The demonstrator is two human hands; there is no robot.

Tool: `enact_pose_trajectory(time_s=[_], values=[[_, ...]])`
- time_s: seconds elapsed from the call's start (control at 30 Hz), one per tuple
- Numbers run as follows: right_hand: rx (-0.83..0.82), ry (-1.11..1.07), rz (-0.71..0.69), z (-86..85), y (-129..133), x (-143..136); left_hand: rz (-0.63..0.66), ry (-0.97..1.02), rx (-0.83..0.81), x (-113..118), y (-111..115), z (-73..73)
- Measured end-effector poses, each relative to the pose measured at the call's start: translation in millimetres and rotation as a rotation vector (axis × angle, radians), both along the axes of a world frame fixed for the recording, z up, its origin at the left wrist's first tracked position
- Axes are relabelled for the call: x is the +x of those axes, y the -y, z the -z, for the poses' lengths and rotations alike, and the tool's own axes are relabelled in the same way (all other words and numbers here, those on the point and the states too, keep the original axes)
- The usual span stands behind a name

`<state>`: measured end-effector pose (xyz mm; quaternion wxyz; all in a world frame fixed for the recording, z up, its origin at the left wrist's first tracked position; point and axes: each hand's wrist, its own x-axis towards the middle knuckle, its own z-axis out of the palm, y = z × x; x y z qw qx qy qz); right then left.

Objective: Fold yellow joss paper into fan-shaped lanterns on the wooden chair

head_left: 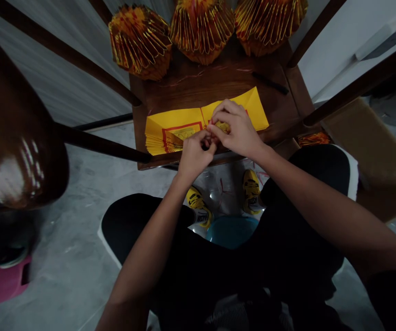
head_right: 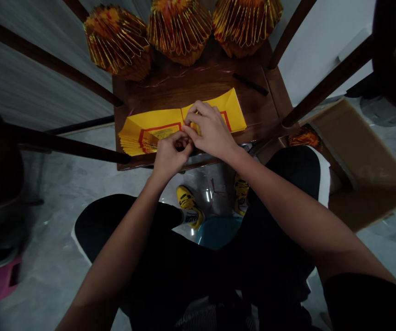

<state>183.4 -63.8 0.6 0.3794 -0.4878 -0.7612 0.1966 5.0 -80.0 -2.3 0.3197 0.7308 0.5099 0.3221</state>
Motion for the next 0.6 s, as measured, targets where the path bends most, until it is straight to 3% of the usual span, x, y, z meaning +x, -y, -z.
enact_pose_trajectory(time_s=[0.27,0.43,0.6], values=[[-0.289,-0.018,-0.134,1.8,-13.0,2.2,0.048,0.242,-0.204,-13.0,-11.6,-0.8],[-0.322,0.071,-0.203,-6.3,-8.5,7.0,0.041,0.373,-0.291,-18.3,-17.8,-2.3],[-0.336,0.068,-0.149,-6.6,-7.8,6.1,-0.008,0.446,-0.325,-18.7,-20.1,-3.6]])
